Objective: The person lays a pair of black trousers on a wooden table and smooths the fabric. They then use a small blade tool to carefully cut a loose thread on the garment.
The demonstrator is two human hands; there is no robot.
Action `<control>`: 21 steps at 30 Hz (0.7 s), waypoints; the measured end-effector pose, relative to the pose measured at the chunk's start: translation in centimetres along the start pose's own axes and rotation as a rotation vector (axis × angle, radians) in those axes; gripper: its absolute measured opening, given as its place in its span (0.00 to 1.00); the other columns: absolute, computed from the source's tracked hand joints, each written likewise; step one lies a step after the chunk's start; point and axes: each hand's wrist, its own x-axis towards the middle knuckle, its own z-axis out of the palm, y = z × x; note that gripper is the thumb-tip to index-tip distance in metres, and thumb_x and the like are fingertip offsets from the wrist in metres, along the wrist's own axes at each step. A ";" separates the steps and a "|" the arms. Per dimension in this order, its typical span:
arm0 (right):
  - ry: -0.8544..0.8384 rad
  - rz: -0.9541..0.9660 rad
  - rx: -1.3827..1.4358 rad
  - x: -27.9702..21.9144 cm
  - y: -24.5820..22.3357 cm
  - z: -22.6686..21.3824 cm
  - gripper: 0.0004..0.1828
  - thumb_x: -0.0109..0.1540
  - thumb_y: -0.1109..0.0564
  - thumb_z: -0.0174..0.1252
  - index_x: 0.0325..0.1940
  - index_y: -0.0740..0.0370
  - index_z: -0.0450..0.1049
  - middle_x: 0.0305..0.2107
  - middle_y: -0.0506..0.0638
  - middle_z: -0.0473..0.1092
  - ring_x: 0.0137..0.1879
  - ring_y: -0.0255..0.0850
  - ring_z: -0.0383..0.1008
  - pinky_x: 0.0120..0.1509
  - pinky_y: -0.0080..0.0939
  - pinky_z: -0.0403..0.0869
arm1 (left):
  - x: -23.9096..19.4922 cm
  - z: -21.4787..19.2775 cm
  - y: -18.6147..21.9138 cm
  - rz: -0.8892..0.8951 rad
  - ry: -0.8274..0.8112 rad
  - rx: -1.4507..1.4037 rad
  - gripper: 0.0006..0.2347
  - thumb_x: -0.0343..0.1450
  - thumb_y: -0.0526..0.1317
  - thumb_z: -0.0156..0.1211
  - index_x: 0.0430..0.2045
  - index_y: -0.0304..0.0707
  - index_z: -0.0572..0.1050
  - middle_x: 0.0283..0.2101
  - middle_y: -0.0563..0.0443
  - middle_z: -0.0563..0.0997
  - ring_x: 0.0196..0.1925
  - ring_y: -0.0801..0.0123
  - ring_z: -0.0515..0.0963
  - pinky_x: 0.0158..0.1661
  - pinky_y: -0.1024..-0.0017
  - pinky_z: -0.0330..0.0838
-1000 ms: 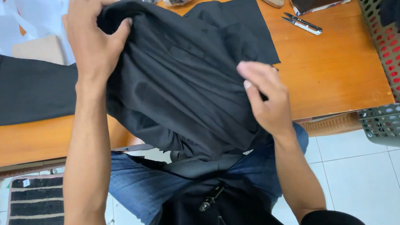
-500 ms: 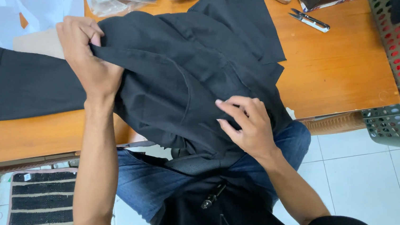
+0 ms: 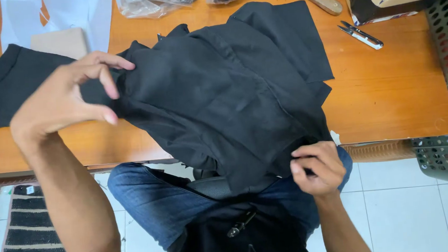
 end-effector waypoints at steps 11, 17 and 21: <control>0.042 0.535 -0.166 -0.6 0.2 -1.0 0.07 0.56 0.61 0.57 0.36 0.68 0.70 0.32 0.56 0.65 0.38 0.44 0.66 0.39 0.36 0.68 | 12.8 4.4 2.5 0.263 -0.185 0.367 0.24 0.62 0.46 0.53 0.52 0.41 0.61 0.57 0.44 0.58 0.58 0.54 0.54 0.53 0.57 0.45; 0.263 0.719 0.099 -1.2 2.5 -3.3 0.05 0.58 0.64 0.53 0.37 0.65 0.65 0.35 0.54 0.65 0.38 0.36 0.64 0.40 0.28 0.63 | 14.1 4.9 4.5 0.323 -0.098 0.534 0.10 0.65 0.46 0.56 0.31 0.41 0.74 0.33 0.49 0.76 0.34 0.52 0.73 0.32 0.57 0.63; 0.411 0.728 0.336 1.1 2.6 -5.8 0.10 0.61 0.52 0.47 0.40 0.61 0.58 0.30 0.45 0.59 0.36 0.28 0.58 0.44 0.25 0.59 | 12.3 4.2 8.3 0.719 0.189 0.142 0.07 0.71 0.34 0.60 0.32 0.31 0.68 0.36 0.48 0.70 0.39 0.63 0.70 0.41 0.71 0.60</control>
